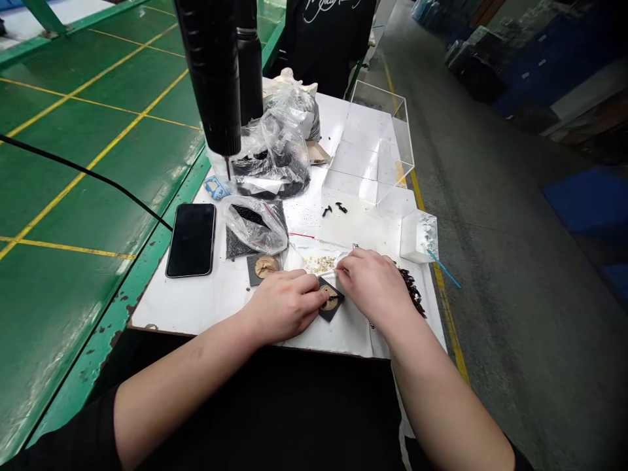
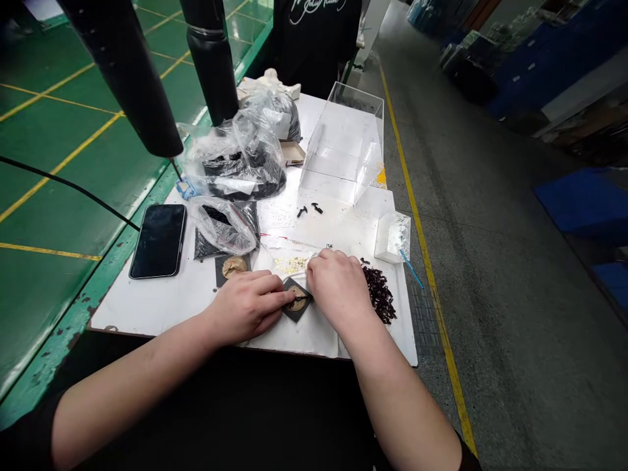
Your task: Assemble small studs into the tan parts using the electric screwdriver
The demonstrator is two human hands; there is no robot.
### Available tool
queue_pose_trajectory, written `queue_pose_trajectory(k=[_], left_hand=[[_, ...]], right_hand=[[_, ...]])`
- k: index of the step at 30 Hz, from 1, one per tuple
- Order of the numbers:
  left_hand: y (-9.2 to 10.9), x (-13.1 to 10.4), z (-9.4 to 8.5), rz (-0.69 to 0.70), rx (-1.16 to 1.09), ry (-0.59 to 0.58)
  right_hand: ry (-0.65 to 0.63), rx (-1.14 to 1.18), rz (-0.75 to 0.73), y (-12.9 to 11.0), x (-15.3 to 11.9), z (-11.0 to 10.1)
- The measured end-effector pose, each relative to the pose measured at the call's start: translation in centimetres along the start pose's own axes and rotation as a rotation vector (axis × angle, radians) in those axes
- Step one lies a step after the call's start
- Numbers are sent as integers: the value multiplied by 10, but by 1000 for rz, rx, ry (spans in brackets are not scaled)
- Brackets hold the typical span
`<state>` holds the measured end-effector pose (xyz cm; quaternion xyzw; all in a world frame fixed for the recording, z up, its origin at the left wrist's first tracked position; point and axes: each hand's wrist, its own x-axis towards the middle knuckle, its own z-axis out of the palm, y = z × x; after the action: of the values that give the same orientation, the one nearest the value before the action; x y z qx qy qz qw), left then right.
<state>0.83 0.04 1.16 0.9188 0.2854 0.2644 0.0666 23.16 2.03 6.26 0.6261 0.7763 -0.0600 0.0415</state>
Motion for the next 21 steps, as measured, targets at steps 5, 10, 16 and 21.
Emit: queue_pose_trajectory(k=[5, 10, 16, 21], left_hand=[[-1, -1, 2, -26, -16, -44], [0, 0, 2, -18, 22, -38], [1, 1, 3, -24, 21, -33], [0, 0, 3, -26, 40, -51]], right_hand=[[-7, -16, 7, 2, -2, 1], [0, 19, 3, 8, -3, 4], [1, -32, -13, 2, -3, 3], [-2, -115, -3, -5, -2, -1]])
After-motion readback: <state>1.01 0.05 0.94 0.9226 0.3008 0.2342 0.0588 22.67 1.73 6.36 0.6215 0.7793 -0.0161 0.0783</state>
